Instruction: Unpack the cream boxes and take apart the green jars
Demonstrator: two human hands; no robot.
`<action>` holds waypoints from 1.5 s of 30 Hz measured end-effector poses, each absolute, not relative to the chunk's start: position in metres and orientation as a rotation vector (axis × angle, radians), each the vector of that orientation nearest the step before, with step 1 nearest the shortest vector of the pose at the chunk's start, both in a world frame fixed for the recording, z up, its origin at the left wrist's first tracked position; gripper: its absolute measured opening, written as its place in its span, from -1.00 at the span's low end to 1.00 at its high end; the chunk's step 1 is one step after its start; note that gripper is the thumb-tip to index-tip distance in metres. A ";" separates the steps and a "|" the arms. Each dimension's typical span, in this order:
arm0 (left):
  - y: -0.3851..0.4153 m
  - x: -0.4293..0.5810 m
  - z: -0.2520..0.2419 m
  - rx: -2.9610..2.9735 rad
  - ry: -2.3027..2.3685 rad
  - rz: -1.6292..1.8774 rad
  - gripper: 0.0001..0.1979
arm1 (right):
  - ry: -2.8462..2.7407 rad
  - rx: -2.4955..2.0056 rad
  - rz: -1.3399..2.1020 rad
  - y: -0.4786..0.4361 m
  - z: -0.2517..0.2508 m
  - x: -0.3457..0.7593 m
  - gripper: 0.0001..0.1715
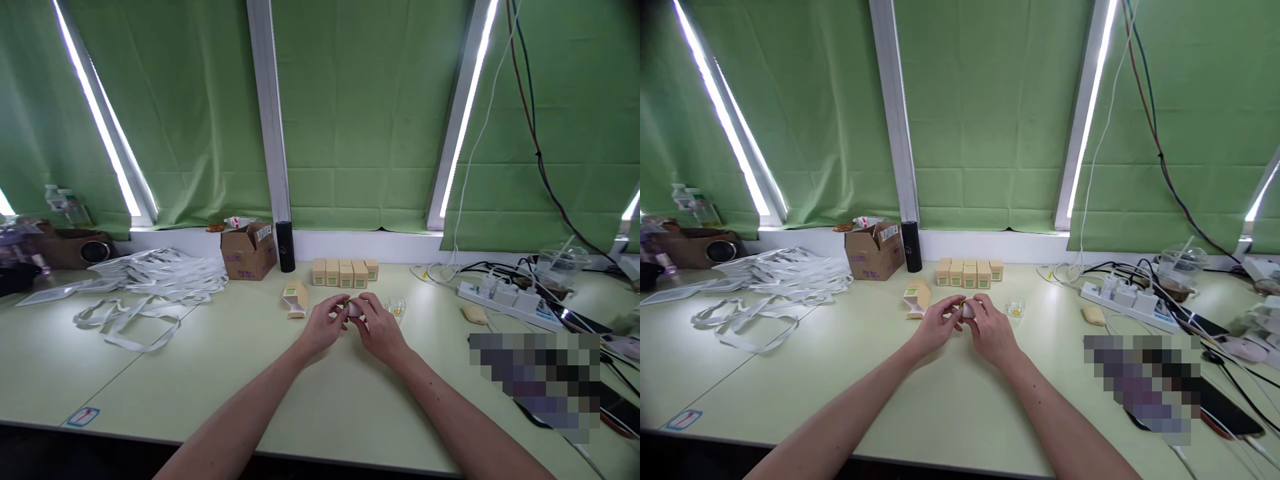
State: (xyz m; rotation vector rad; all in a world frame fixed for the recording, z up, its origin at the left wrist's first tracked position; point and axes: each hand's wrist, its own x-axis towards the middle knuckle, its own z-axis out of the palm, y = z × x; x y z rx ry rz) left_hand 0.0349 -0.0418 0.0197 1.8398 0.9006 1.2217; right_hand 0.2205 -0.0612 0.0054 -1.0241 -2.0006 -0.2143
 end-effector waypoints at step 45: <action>-0.051 0.041 0.042 1.940 1.155 1.136 -0.77 | -2.093 -1.133 -0.354 -0.052 0.005 0.206 -0.74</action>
